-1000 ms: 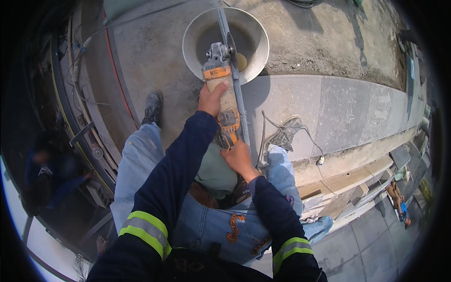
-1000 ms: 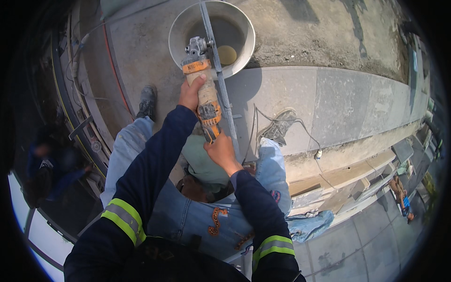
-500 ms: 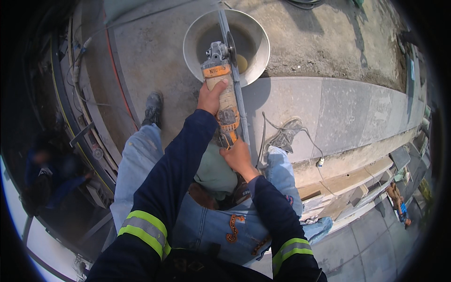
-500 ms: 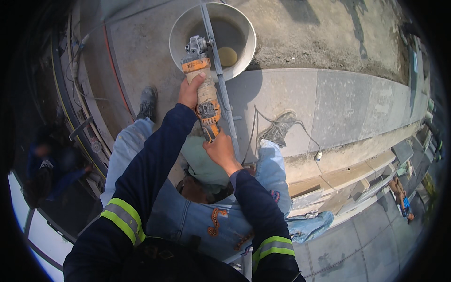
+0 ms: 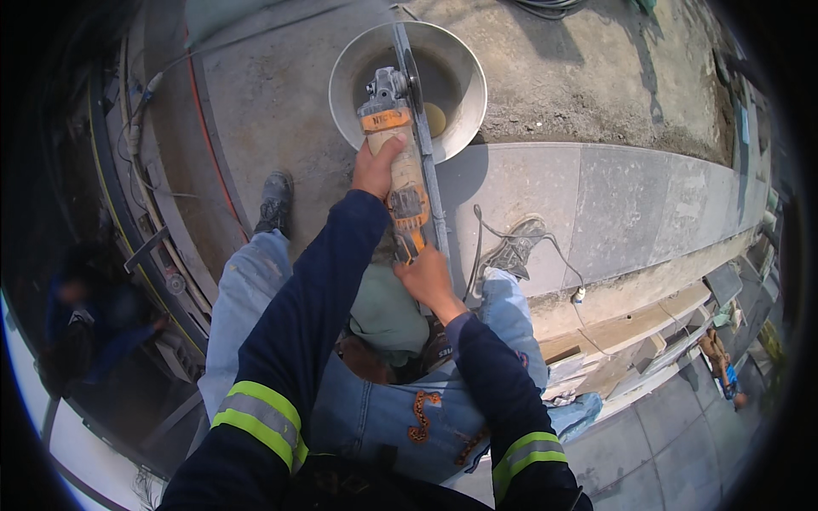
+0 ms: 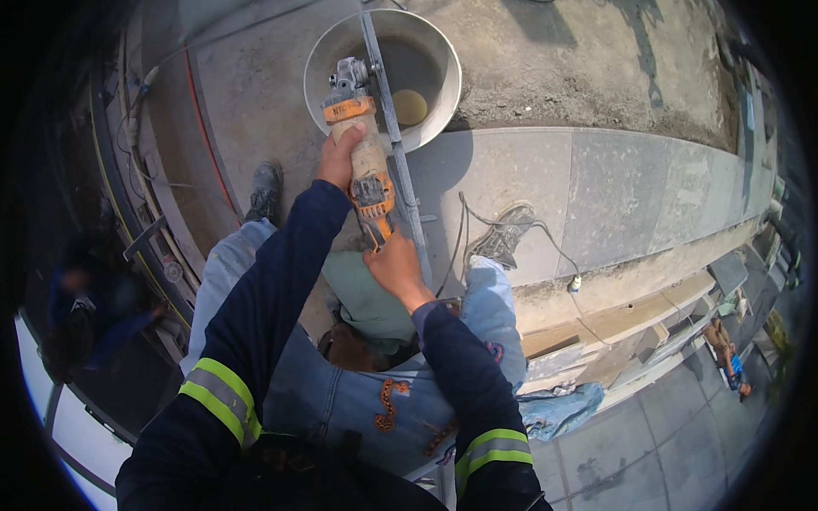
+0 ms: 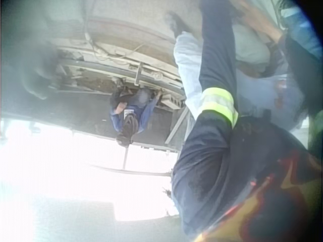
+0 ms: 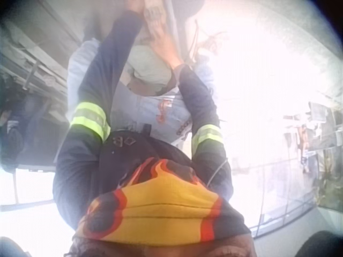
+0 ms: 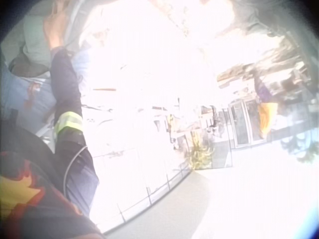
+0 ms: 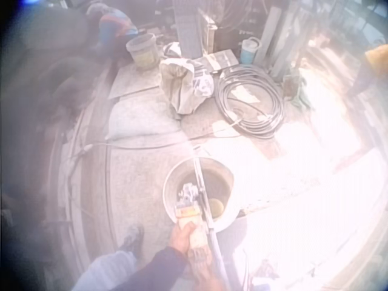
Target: The person uses an angle grinder to cut a long metal bar placed across a bucket. The person holds the bar with one hand and operates the grinder with the other, cutting along the bar's length.
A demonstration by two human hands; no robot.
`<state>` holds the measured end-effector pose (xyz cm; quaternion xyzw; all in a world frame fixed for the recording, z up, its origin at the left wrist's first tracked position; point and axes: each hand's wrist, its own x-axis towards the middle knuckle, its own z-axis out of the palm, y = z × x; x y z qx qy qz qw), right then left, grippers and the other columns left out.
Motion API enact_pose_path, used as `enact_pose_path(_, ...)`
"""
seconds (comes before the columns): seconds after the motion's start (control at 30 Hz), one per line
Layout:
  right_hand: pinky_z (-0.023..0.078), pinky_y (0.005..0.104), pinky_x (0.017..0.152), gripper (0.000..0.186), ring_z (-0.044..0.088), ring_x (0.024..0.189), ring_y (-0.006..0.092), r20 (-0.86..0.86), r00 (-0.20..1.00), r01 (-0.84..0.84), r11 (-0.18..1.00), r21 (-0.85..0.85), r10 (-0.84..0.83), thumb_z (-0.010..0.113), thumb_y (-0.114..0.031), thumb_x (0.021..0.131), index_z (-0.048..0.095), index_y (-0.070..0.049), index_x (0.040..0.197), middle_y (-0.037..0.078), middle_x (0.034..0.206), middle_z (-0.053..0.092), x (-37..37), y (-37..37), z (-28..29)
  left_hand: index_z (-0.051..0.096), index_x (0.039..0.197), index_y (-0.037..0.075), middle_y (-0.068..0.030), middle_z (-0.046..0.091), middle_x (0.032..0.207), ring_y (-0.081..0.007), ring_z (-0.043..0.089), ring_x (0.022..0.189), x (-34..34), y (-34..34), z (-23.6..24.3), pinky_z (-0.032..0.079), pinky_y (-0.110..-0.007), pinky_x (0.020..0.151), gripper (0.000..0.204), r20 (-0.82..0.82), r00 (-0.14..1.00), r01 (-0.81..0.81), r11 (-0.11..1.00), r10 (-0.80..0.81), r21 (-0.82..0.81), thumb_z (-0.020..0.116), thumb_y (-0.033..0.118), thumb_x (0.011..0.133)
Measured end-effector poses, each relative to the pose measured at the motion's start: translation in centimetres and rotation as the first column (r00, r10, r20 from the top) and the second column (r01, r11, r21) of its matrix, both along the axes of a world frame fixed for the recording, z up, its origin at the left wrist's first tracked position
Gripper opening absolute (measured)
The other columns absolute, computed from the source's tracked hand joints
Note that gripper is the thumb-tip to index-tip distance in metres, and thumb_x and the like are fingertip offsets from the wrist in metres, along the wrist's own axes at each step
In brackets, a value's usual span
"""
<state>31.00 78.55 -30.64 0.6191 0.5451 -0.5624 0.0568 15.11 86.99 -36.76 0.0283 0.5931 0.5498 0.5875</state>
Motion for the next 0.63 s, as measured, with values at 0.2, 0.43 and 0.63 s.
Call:
enact_pose_path(0.2,0.055,0.049,0.078,0.045,0.068,0.091,0.0494,-0.029,0.999,0.031,0.997,0.067,-0.029,0.076,-0.017,0.076,0.062,0.013,0.106,0.035,0.09,0.068,-0.9,0.7,-0.8,0.058,0.127,-0.003,-0.0111,0.068,0.108,-0.0197,0.069,0.091,-1.1,1.6,0.2,0.056,-0.032,0.08,0.045,0.042,0.999,-0.021,1.0,0.022,-0.02,0.071,0.023,0.092)
enact_pose_path(0.43,0.054,0.0499,0.08,0.048,0.067,0.093,0.0495,-0.03,1.0,0.003,0.998,0.061,-0.002,0.076,-0.018,0.076,0.06,0.013,0.109,0.034,0.092,0.068,-1.6,1.4,-1.2,0.058,0.126,-0.003,-0.0115,0.069,0.106,-0.0206,0.07,0.087,-1.9,2.5,-0.7,0.058,-0.034,0.077,0.045,0.051,0.998,-0.042,0.999,0.042,0.0,0.071,0.022,0.091)
enact_pose_path(0.63,0.054,0.0498,0.086,0.05,0.067,0.097,0.0481,-0.005,1.0,0.026,1.0,0.013,-0.026,0.076,-0.019,0.078,0.06,0.011,0.114,0.034,0.095,0.069,-1.5,1.4,-1.0,0.058,0.13,-0.003,-0.012,0.069,0.107,-0.0211,0.07,0.089,-2.3,2.2,-2.1,0.058,-0.034,0.078,0.05,0.1,0.995,-0.008,0.999,0.012,-0.039,0.073,0.023,0.09)
